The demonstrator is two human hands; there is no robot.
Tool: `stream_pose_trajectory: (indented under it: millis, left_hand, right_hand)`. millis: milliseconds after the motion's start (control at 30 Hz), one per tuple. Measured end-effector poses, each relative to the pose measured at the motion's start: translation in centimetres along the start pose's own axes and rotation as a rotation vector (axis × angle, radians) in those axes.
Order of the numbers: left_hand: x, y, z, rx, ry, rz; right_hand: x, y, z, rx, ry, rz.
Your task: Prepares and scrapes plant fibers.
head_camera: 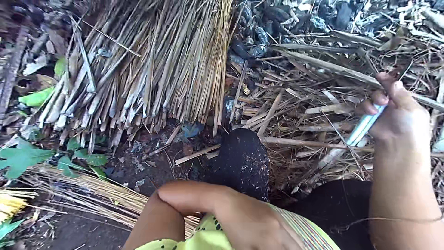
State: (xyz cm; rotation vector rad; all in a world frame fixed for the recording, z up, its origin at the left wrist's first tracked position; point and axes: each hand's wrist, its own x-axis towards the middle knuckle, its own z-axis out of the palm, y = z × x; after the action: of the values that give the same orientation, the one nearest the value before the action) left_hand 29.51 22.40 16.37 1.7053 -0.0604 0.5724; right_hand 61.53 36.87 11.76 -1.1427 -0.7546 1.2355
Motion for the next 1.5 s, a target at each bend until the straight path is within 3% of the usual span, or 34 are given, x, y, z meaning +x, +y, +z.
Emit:
stream_pose_trajectory:
  millis: [33,100,167,233,300,367,433,567,767,967,1200,1333,1500]
  left_hand:
    - [-0.9,-0.4,-1.9,0.055,0.075,-0.010]
    - [-3.1,-2.9,-6.6,0.152,0.522,-0.136]
    - [-5.6,-9.0,-12.1,0.224,1.044,-0.406]
    - [-9.0,-17.7,-17.2,0.202,1.321,-0.788]
    - [-12.5,-25.1,-20.4,0.287,1.248,-1.127]
    - [-14.2,-29.2,-22.0,0.498,0.997,-1.389]
    - [-14.5,-31.7,-22.6,0.622,0.853,-1.539]
    - [-14.7,-35.2,-23.6,0.801,0.780,-1.728]
    - [-14.2,-34.7,-25.2,0.860,0.752,-1.821]
    - [-15.0,-30.1,-23.5,0.655,1.154,-1.680]
    - [-18.3,-24.1,-16.0,0.501,1.416,-1.250]
    - [-16.3,-18.7,-13.1,0.379,1.470,-1.051]
    - [-11.7,-12.2,-11.2,0.576,1.279,-0.988]
  right_hand:
    - [0.1,0.1,-0.3,-0.009,0.000,-0.005]
    - [0.4,0.3,-0.8,-0.021,-0.001,-0.026]
    - [0.5,0.3,-1.0,-0.029,0.028,-0.031]
    - [0.5,0.4,-1.0,-0.046,0.060,-0.010]
    - [0.6,0.8,-1.0,-0.059,0.069,0.010]
    - [0.5,1.1,-0.8,-0.065,0.072,0.011]
    - [0.2,1.0,-0.5,-0.069,0.075,-0.012]
    - [-0.1,1.2,-0.7,-0.072,0.137,-0.007]
    - [0.0,1.7,-0.2,-0.115,0.207,0.070]
    - [-0.4,1.2,0.4,-0.095,0.164,0.037]
    - [-1.7,1.4,1.7,-0.120,0.051,0.029]
    - [-3.2,2.0,3.5,-0.428,-0.118,0.021]
    - [-5.3,2.8,6.0,-0.885,-0.367,-0.198]
